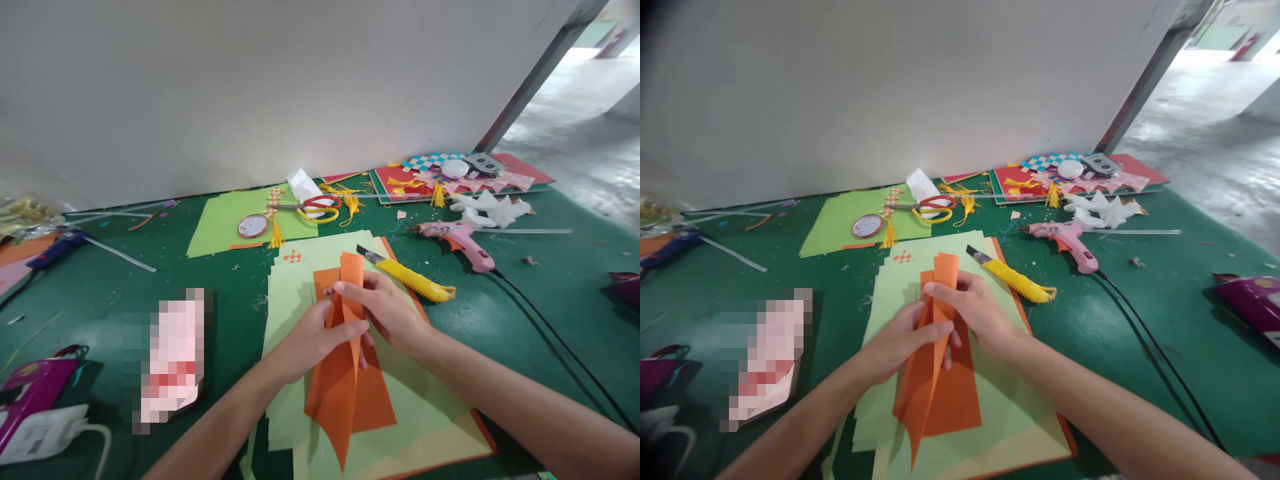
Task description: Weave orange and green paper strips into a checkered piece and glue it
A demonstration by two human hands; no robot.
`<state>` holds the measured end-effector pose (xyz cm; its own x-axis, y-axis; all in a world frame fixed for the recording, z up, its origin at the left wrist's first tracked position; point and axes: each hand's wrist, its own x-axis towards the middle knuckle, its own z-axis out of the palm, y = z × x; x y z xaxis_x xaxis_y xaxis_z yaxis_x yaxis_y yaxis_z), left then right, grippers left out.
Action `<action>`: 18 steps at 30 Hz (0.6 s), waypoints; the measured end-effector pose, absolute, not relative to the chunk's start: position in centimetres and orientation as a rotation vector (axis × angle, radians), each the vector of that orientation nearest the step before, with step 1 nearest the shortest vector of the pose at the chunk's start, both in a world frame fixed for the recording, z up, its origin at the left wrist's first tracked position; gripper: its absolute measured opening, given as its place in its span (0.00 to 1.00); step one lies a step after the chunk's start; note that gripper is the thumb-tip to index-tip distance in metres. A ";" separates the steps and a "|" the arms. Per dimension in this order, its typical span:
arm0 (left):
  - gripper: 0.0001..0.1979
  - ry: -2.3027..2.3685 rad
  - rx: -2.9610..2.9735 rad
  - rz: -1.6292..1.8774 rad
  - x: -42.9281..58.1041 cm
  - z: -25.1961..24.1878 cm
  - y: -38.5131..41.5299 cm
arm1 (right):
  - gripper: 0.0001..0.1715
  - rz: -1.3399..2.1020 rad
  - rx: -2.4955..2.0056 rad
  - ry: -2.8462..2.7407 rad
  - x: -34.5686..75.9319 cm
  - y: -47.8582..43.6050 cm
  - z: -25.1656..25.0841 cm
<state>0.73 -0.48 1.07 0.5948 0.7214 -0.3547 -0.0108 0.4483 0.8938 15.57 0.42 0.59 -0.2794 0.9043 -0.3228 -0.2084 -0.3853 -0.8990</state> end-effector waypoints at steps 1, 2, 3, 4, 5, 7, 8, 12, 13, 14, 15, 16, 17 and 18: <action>0.11 0.820 1.007 0.518 0.7 1.1 -0.5 | 0.19 1.789 -1.117 -0.983 15.8 0.5 0.7; 0.09 0.808 0.993 0.516 0.6 1.0 -0.4 | 0.19 1.796 -1.097 -0.984 16.0 0.6 0.7; 0.09 0.799 0.975 0.513 0.6 1.0 -0.4 | 0.19 1.785 -1.082 -0.979 16.2 0.7 0.8; 0.08 0.792 0.956 0.510 0.6 0.9 -0.4 | 0.19 1.754 -1.079 -0.969 16.4 0.9 0.8; 0.08 0.787 0.940 0.507 0.6 0.9 -0.4 | 0.18 1.713 -1.083 -0.957 16.5 1.0 0.9; 0.08 0.785 0.919 0.500 0.6 0.8 -0.4 | 0.16 1.636 -1.098 -0.932 16.7 1.2 0.8; 0.08 0.787 0.915 0.496 0.7 0.8 -0.4 | 0.15 1.628 -1.099 -0.921 16.7 1.2 0.8; 0.12 0.821 0.965 0.496 0.9 1.0 -0.4 | 0.17 1.711 -1.098 -0.910 16.1 0.8 0.6; 0.13 0.830 0.994 0.496 0.9 1.0 -0.5 | 0.17 1.719 -1.104 -0.917 16.0 0.6 0.5; 0.14 0.835 1.023 0.495 0.9 1.0 -0.5 | 0.18 1.719 -1.109 -0.922 15.8 0.5 0.5; 0.14 0.835 1.045 0.493 0.9 1.0 -0.5 | 0.18 1.724 -1.108 -0.927 15.7 0.3 0.4; 0.14 0.829 1.056 0.491 0.9 1.0 -0.5 | 0.19 1.739 -1.100 -0.933 15.6 0.2 0.4; 0.14 0.819 1.059 0.489 0.9 1.0 -0.4 | 0.20 1.763 -1.085 -0.940 15.5 0.2 0.4; 0.14 0.809 1.055 0.483 0.9 1.0 -0.4 | 0.20 1.789 -1.067 -0.949 15.5 0.1 0.4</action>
